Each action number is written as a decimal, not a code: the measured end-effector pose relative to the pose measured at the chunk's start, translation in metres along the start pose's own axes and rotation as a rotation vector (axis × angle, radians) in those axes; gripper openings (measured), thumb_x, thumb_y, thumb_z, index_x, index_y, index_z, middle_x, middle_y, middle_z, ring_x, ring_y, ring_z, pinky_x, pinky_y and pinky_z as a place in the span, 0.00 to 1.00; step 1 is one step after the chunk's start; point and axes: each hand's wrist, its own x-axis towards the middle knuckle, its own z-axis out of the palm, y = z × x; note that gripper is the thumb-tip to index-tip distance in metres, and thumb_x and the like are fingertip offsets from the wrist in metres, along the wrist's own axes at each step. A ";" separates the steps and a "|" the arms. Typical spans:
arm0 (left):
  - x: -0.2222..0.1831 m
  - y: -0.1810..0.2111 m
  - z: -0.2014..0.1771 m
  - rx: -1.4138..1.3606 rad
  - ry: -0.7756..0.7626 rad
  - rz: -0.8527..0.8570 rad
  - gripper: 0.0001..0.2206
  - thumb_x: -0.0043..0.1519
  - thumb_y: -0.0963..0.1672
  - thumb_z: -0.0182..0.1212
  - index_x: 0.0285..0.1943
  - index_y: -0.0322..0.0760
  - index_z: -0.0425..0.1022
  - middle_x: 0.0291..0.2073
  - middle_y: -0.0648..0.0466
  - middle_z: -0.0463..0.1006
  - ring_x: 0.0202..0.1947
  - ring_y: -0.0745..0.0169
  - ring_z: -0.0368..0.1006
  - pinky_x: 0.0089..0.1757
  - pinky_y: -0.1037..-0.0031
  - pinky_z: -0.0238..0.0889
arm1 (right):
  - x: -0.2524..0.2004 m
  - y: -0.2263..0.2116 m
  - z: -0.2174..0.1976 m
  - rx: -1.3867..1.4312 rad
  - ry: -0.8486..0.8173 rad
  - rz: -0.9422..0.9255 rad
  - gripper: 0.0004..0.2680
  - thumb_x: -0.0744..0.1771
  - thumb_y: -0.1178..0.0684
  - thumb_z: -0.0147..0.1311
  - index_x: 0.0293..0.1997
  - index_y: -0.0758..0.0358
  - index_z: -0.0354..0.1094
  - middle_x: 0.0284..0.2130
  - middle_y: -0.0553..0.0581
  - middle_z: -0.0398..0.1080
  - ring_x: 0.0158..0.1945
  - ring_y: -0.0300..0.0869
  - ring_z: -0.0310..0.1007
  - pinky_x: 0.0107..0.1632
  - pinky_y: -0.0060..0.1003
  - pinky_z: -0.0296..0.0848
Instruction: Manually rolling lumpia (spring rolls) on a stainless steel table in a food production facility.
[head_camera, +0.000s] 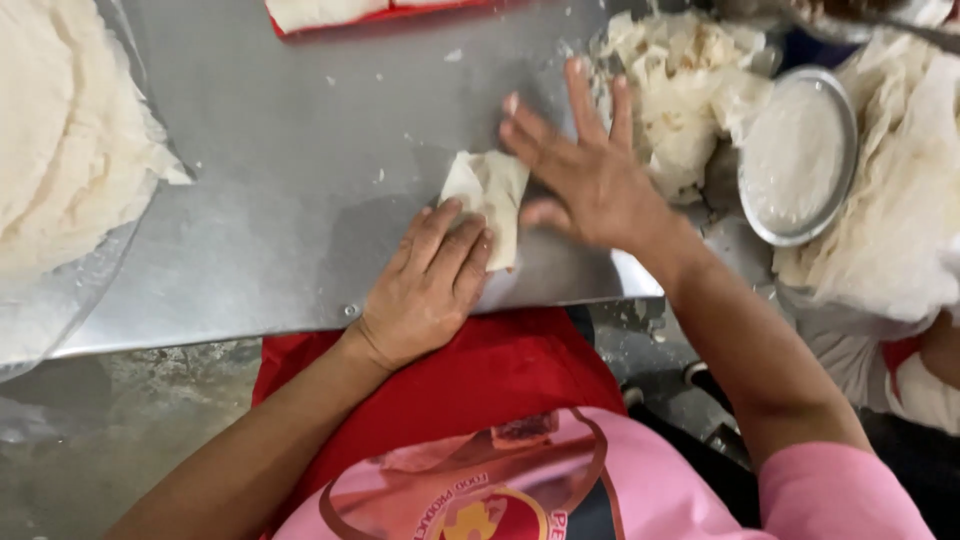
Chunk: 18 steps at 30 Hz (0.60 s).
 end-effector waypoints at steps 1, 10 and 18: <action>-0.002 0.000 0.001 0.029 -0.027 -0.020 0.13 0.73 0.43 0.50 0.62 0.31 0.73 0.57 0.45 0.77 0.60 0.38 0.72 0.59 0.53 0.68 | -0.001 -0.002 -0.002 0.017 0.067 -0.053 0.34 0.67 0.20 0.11 0.80 0.43 0.23 0.80 0.43 0.33 0.77 0.54 0.08 0.69 0.83 0.21; -0.001 -0.002 0.003 0.077 0.030 -0.041 0.10 0.71 0.42 0.52 0.57 0.37 0.77 0.56 0.50 0.79 0.57 0.34 0.75 0.59 0.49 0.59 | 0.016 0.008 -0.003 0.039 0.161 -0.173 0.30 0.72 0.30 0.25 0.78 0.61 0.52 0.76 0.57 0.50 0.75 0.67 0.25 0.69 0.74 0.23; -0.003 0.000 0.005 0.114 0.032 -0.056 0.12 0.72 0.45 0.52 0.59 0.39 0.77 0.54 0.52 0.80 0.56 0.37 0.76 0.58 0.50 0.62 | 0.025 0.001 0.014 -0.040 0.157 -0.228 0.26 0.74 0.32 0.24 0.80 0.54 0.47 0.77 0.52 0.49 0.77 0.63 0.25 0.72 0.68 0.21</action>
